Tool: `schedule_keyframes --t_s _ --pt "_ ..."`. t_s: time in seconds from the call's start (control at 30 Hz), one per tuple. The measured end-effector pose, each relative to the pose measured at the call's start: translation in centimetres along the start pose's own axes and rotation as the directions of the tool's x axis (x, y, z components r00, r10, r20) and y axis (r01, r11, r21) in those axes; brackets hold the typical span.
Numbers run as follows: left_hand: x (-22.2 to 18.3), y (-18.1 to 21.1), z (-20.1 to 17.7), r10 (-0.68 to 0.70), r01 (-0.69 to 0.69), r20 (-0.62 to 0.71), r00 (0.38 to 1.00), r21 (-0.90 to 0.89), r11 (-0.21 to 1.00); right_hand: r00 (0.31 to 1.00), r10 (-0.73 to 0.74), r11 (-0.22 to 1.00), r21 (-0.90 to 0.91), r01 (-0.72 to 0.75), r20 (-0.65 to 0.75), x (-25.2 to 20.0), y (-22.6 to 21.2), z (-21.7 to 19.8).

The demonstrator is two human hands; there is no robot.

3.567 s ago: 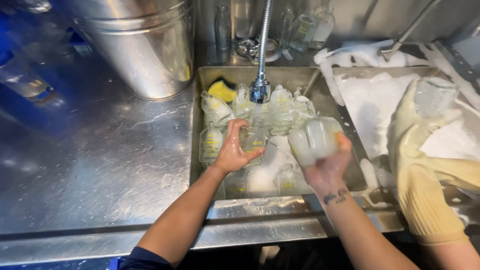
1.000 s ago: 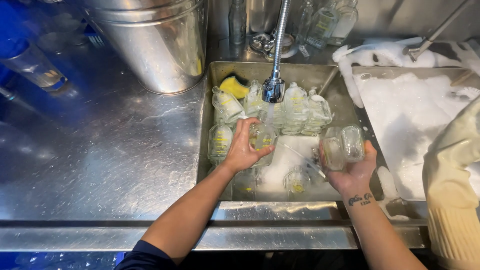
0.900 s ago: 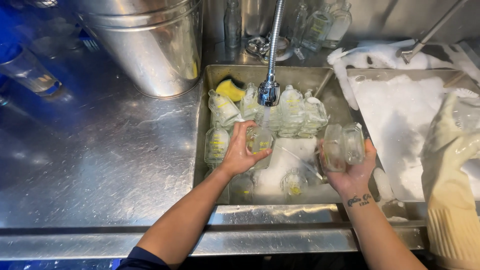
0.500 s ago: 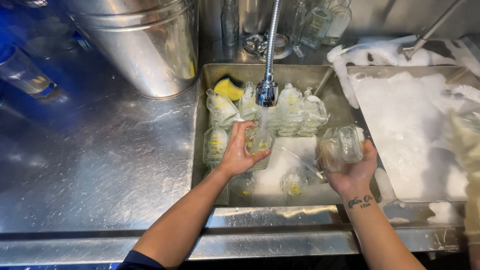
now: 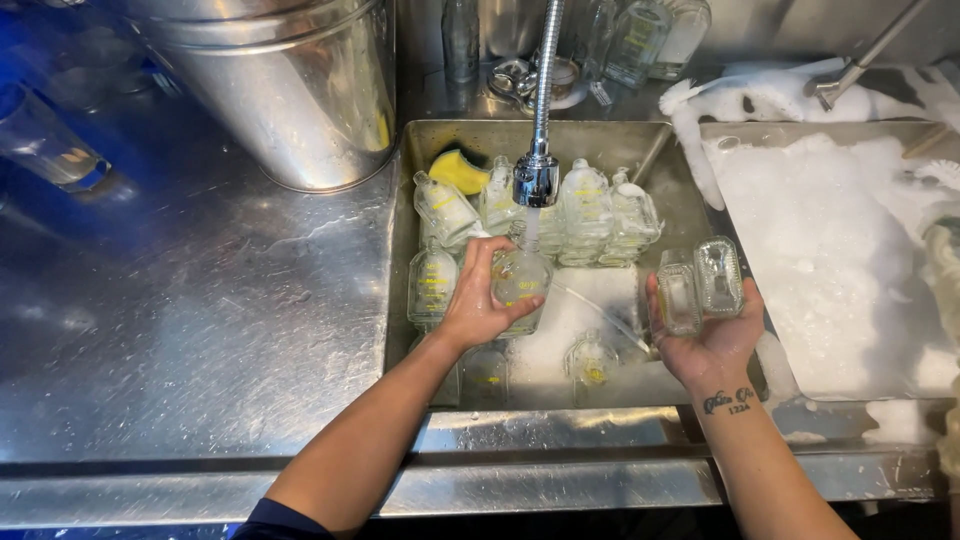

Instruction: Rinsing glass bottles under a faucet and placing them into a plastic crate for storage or further processing.

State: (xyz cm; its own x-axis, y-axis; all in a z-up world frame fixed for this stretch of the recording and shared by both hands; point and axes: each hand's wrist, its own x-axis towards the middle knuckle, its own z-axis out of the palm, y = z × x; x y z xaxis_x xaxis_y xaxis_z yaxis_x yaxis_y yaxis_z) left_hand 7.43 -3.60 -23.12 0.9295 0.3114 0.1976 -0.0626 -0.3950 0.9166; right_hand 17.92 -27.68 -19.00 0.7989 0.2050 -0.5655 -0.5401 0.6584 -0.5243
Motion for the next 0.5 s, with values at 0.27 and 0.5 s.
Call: schedule_keyframes --t_s 0.27,0.5 --pt "0.1 -0.7 0.3 0.029 -0.029 -0.003 1.0 0.003 1.0 1.0 -0.002 1.0 -0.023 0.002 -0.006 0.2 0.2 -0.6" --pt "0.0 -0.5 0.2 0.034 -0.034 -0.009 0.999 0.003 0.999 1.0 -0.014 1.0 -0.011 0.014 -0.026 -2.0 0.3 1.8"
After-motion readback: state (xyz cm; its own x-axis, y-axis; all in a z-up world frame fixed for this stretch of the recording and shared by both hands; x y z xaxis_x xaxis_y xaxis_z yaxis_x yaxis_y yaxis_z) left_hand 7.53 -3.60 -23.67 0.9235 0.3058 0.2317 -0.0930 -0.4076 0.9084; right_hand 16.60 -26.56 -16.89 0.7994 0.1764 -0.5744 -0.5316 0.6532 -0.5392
